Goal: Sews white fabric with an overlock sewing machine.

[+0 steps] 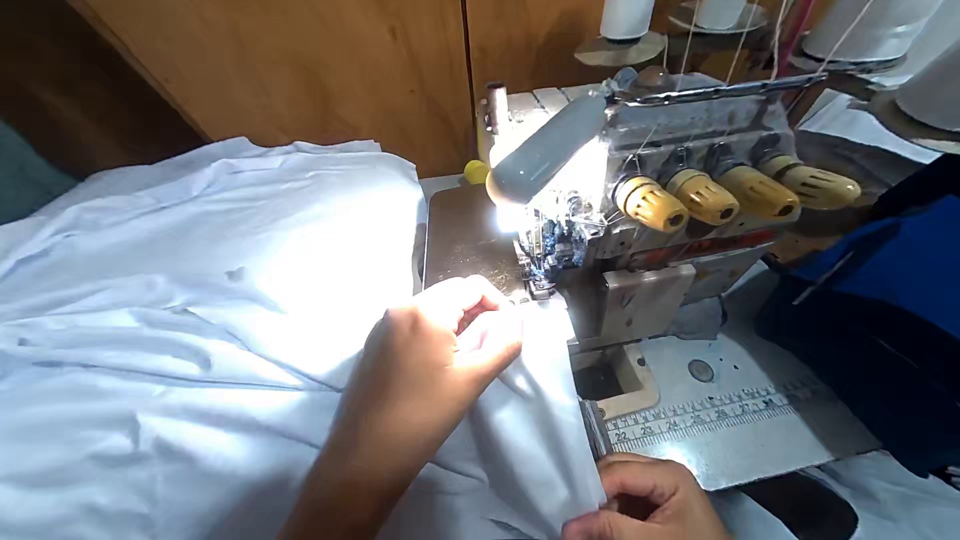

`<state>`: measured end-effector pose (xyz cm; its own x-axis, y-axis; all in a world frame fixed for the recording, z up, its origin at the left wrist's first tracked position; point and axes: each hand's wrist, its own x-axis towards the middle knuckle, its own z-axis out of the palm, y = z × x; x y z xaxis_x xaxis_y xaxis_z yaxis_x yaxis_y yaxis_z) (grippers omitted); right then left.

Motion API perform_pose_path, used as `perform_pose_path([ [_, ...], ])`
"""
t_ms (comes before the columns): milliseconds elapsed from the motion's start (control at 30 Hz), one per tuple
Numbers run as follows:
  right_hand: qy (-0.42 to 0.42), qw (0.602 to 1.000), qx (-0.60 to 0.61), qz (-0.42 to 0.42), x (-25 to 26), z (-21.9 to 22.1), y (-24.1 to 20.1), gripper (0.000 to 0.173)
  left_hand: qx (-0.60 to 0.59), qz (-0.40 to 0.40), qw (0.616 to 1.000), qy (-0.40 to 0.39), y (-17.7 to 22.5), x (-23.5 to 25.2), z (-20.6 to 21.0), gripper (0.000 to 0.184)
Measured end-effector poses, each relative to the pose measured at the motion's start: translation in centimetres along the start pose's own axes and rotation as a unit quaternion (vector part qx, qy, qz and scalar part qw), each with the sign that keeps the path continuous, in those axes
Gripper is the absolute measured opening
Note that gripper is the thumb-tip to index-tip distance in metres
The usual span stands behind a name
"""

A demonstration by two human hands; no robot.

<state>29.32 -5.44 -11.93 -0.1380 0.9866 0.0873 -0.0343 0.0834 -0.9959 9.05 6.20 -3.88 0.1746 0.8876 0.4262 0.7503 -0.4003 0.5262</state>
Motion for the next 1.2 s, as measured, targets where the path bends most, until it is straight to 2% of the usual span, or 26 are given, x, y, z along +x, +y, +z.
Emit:
perform_pose_path([
  [100, 0.013, 1.000, 0.011, -0.012, 0.3, 0.2, -1.0, 0.015, 0.000, -0.028, 1.000, -0.009, 0.6, 1.1, 0.1, 0.010],
  [167, 0.019, 0.999, 0.007, -0.032, 0.7, 0.6, -2.0, 0.024, 0.038, 0.018, 0.998, 0.040, 0.9, 0.7, 0.1, 0.013],
  [233, 0.027, 0.997, 0.006, -0.066, 2.0, 0.8, -2.6, 0.030, 0.058, 0.117, 0.986, 0.101, 1.1, -1.8, -0.1, 0.046],
  [300, 0.052, 0.993, -0.009, -0.109, 3.7, 0.9, -2.7, 0.028, 0.046, 0.162, 0.982, 0.081, 1.6, -5.8, 0.2, 0.058],
  [367, 0.081, 0.986, -0.037, -0.143, 5.7, 0.9, -2.7, 0.018, 0.106, 0.170, 0.976, 0.081, 1.5, -8.2, 2.3, 0.048],
  [433, 0.108, 0.977, -0.107, -0.152, 7.0, 0.8, -2.8, 0.011, 0.159, 0.164, 0.966, 0.122, 0.7, -8.2, 4.0, 0.033],
  [533, 0.111, 0.965, -0.201, -0.129, 7.6, 0.5, -3.9, 0.020, 0.161, 0.140, 0.968, 0.129, 1.3, -5.6, 3.5, 0.032],
  [633, 0.122, 0.961, -0.219, -0.115, 7.2, 0.8, -4.6, 0.021, 0.185, 0.098, 0.974, 0.091, 2.5, -2.8, 2.8, 0.037],
  [800, 0.091, 0.962, -0.238, -0.102, 6.7, 0.9, -5.3, 0.027, 0.186, 0.018, 0.981, 0.051, 1.9, 0.2, 1.8, 0.024],
  [867, 0.068, 0.963, -0.240, -0.106, 6.7, 0.9, -5.3, 0.028, 0.188, -0.012, 0.981, 0.050, 1.5, -0.3, 1.1, 0.024],
  [1033, 0.033, 0.954, -0.263, -0.137, 7.7, 1.5, -4.7, 0.036, 0.149, 0.005, 0.977, 0.151, 1.0, -4.0, 0.9, 0.031],
  [1200, 0.013, 0.953, -0.273, -0.133, 8.5, 3.4, -4.3, 0.045, 0.093, 0.015, 0.979, 0.181, 1.7, -8.0, 1.4, 0.036],
])
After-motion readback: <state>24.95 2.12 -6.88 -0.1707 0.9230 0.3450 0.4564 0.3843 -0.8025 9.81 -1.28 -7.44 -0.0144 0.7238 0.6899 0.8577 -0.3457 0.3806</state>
